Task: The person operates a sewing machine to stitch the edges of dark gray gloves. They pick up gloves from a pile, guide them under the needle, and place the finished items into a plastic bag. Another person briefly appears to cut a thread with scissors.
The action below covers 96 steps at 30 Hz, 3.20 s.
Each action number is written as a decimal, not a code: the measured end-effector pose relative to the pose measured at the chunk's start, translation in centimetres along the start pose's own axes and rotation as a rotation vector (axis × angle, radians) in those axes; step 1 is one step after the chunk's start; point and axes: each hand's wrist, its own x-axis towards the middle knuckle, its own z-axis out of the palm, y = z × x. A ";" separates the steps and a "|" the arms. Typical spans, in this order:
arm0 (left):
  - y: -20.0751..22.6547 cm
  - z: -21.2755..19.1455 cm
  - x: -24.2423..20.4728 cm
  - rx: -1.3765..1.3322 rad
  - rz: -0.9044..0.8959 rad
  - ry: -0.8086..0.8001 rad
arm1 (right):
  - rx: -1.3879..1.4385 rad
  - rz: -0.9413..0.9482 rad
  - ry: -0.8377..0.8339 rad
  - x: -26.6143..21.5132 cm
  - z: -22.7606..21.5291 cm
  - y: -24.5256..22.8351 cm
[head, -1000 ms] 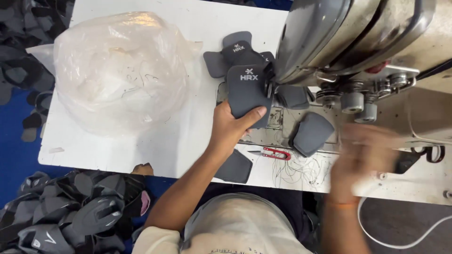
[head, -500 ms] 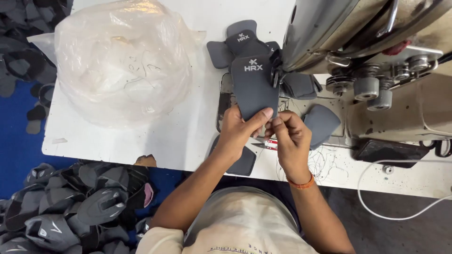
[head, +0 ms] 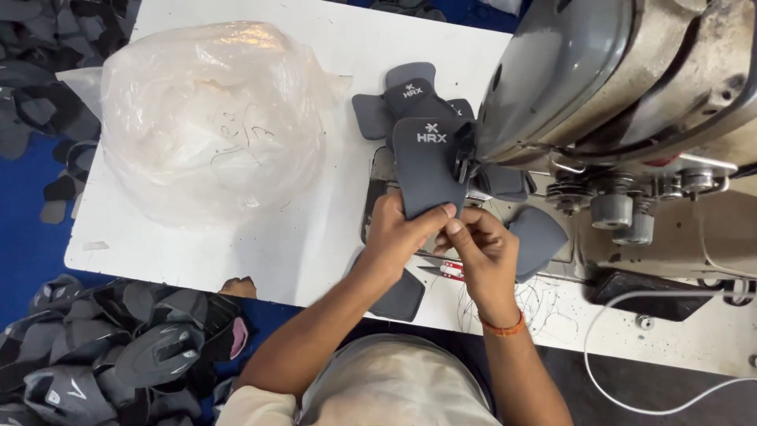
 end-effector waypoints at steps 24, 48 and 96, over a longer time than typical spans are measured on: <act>1.0 0.2 0.4 0.083 -0.172 -0.130 | 0.010 -0.045 0.247 1.1 0.9 -2.1; -0.9 1.1 -1.0 0.085 0.242 0.095 | 0.089 -0.055 0.129 -1.0 1.4 -0.2; -0.2 3.2 0.0 -0.136 -0.069 0.196 | -0.821 -0.733 0.762 -2.4 -20.7 -4.8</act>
